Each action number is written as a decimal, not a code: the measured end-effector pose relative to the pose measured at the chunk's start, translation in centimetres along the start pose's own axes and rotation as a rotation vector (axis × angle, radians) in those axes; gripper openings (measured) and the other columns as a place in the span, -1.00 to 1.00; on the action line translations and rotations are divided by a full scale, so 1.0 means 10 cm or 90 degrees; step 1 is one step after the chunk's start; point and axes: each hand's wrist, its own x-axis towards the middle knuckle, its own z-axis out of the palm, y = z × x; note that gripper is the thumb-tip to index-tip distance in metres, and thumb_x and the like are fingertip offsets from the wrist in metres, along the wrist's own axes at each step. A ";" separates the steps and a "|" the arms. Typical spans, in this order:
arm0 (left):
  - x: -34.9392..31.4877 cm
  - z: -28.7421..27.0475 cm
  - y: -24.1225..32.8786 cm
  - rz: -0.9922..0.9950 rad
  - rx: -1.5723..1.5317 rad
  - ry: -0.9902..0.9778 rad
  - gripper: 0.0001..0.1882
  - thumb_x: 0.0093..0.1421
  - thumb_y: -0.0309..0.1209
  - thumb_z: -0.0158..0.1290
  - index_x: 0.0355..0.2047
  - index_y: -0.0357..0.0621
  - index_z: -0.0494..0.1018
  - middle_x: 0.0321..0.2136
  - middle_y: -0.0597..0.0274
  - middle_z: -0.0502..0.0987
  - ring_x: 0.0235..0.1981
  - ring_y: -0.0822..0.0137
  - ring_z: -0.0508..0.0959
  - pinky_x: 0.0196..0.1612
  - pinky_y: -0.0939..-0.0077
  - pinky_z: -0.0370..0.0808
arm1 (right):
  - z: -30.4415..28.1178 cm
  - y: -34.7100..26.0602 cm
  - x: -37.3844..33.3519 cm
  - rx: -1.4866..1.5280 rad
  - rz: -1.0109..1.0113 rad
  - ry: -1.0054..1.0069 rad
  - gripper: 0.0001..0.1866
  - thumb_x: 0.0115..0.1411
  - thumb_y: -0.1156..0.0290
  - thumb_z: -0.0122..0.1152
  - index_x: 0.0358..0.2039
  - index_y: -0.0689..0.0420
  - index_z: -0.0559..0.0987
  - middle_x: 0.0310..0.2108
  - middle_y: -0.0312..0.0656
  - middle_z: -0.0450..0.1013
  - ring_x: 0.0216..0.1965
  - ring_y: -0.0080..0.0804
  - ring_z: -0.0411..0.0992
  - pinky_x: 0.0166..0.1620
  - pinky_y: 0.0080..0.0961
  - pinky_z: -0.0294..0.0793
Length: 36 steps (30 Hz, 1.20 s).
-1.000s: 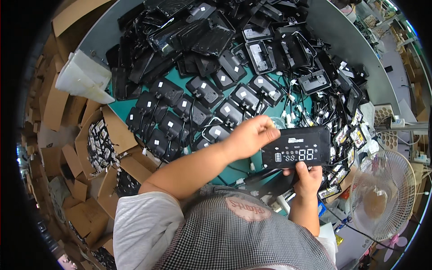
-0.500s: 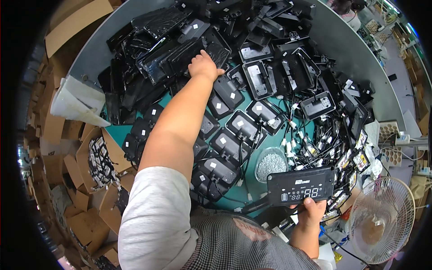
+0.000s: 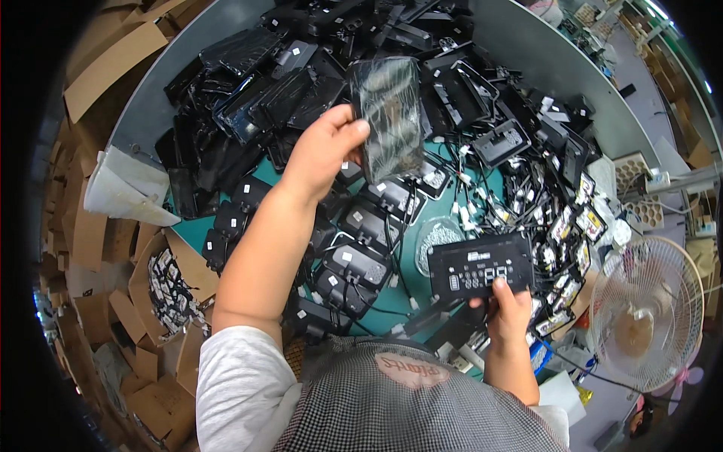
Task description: The person repeatedly picks up small black electronic devices from a pile on a green table, connects a power cable to each one, and checks a digital display to verify functionality. After testing, the person places the devices back onto the table. The process is repeated for multiple units throughout the clip.
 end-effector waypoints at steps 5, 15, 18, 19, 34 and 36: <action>-0.77 0.36 -0.06 -0.072 -0.055 -0.070 -0.72 0.30 -0.34 0.05 -0.04 -0.19 0.40 -0.23 0.29 0.58 -0.29 0.49 0.59 -0.25 0.59 0.55 | 0.03 0.06 -0.20 -0.024 -0.033 -0.021 -0.71 0.24 0.50 0.11 -0.04 0.31 0.44 -0.27 -0.11 0.52 -0.43 -0.45 0.52 -0.46 -0.65 0.57; -1.87 0.82 -0.59 0.156 0.543 -0.065 -0.49 0.31 -0.36 0.03 0.24 -0.18 0.27 -0.14 0.05 0.53 -0.10 0.19 0.54 -0.07 0.43 0.48 | -0.03 0.35 -0.60 -0.067 0.049 -0.209 -0.73 0.30 0.45 0.05 -0.02 0.27 0.45 -0.29 -0.18 0.54 -0.40 -0.45 0.53 -0.45 -0.58 0.55; -2.13 0.99 -0.51 0.095 0.666 -0.108 -0.05 0.02 -0.11 0.28 0.33 -0.17 0.09 0.05 -0.10 0.34 0.06 -0.08 0.42 0.12 0.24 0.39 | -0.08 0.39 -0.74 -0.044 0.066 -0.232 -0.74 0.32 0.44 0.01 -0.03 0.27 0.46 -0.27 -0.15 0.54 -0.37 -0.44 0.53 -0.39 -0.56 0.56; -2.20 1.04 -0.50 0.142 0.711 -0.118 0.13 -0.09 -0.01 0.35 0.37 -0.18 0.00 0.10 -0.15 0.29 0.10 -0.12 0.38 0.15 0.18 0.36 | -0.10 0.40 -0.76 -0.038 0.068 -0.246 -0.74 0.32 0.44 0.00 -0.03 0.27 0.46 -0.26 -0.15 0.55 -0.35 -0.43 0.53 -0.37 -0.56 0.57; -2.54 1.21 -0.43 0.229 0.763 -0.169 0.27 -0.32 -0.24 0.41 0.38 -0.16 -0.05 0.12 -0.11 0.29 0.12 -0.09 0.36 0.18 0.10 0.31 | -0.29 0.32 -0.97 -0.266 -0.092 -0.460 -0.68 0.19 0.57 0.13 -0.02 0.28 0.43 -0.20 -0.16 0.51 -0.18 -0.44 0.50 -0.13 -0.47 0.52; -2.55 1.21 -0.45 0.228 0.739 -0.169 0.27 -0.32 -0.24 0.42 0.38 -0.17 -0.05 0.12 -0.11 0.30 0.10 -0.08 0.37 0.16 0.11 0.33 | -0.33 0.30 -0.98 -0.263 -0.084 -0.480 -0.67 0.19 0.55 0.14 -0.01 0.27 0.43 -0.19 -0.15 0.51 -0.15 -0.41 0.50 -0.09 -0.45 0.50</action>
